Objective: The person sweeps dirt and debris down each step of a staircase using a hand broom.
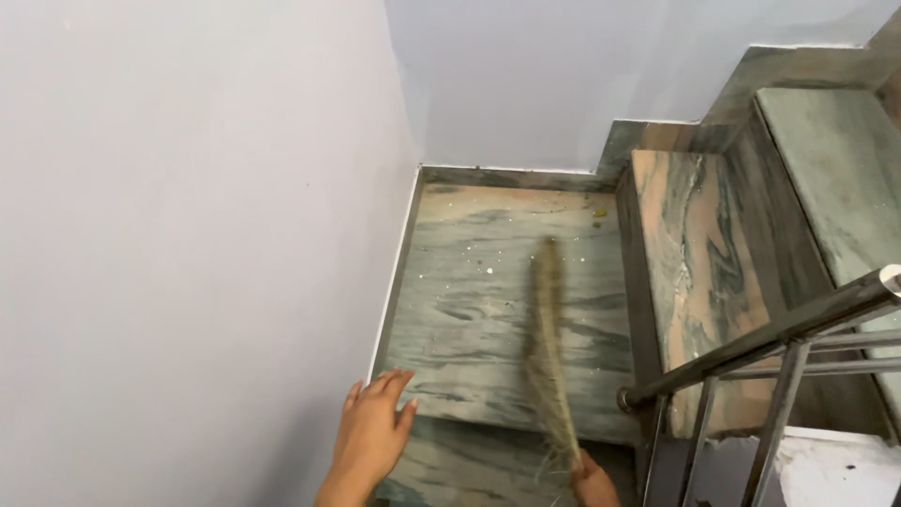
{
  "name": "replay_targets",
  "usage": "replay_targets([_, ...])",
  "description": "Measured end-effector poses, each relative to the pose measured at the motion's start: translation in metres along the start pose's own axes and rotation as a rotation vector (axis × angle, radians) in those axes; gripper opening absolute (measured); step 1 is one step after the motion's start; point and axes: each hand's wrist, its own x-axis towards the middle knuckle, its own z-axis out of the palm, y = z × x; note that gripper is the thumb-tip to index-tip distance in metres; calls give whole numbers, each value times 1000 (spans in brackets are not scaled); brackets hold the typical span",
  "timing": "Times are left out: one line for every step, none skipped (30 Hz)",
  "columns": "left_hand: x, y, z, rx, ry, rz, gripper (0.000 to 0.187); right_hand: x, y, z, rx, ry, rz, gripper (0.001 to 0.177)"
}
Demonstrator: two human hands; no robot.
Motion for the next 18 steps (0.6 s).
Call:
replay_targets([3,4,-2,-15,-4,3,59,-3,-10,9,-66,-98,-21,60])
replay_targets([3,9,-2,-34,-13,6,58,-10,-15,15,-137,-195,-38,61])
replay_targets([4,10,-3,-36,-20,6,58,-24,-38,5,-138,-195,-31,61])
replay_targets([7,12,-4,-55,-11,21,58,-36,-63,-8,-178,-170,-52,60])
replay_targets([10,14,-5,-74,-1,36,58,-49,-88,-21,-218,-146,-73,59])
replay_targets([12,13,-8,-81,-3,40,58,-48,-86,-29,-221,-139,-69,59])
replay_targets([14,11,-10,-83,2,38,58,-47,-85,-37,-64,-160,-54,63])
replay_targets([15,10,-12,-86,8,33,58,-47,-83,-45,92,-182,-40,67])
replay_targets([13,2,-11,-93,6,34,58,-44,-65,-47,87,-177,-38,67])
replay_targets([12,-6,-11,-97,8,16,57,-38,-51,-50,43,-39,-110,68])
replay_targets([11,-13,-10,-100,11,-2,57,-33,-37,-53,-2,99,-184,70])
replay_targets([11,-21,-8,-104,16,-6,57,-21,-25,-50,-8,98,-189,70])
replay_targets([10,-29,-6,-113,16,-20,57,-9,-13,-47,209,27,-105,66])
replay_targets([8,-37,-3,-119,11,-33,56,0,3,-41,426,-48,-17,64])
replay_targets([8,-39,-3,-120,12,-36,56,5,-7,-28,424,-50,-17,64])
replay_targets([8,-41,-3,-131,-8,-48,56,6,-13,-16,206,0,20,62])
replay_targets([7,-42,-2,-142,-27,-60,56,8,-18,-5,-10,50,54,63])
replay_targets([12,-41,-2,-142,-30,-55,56,-1,-43,4,-7,54,57,63])
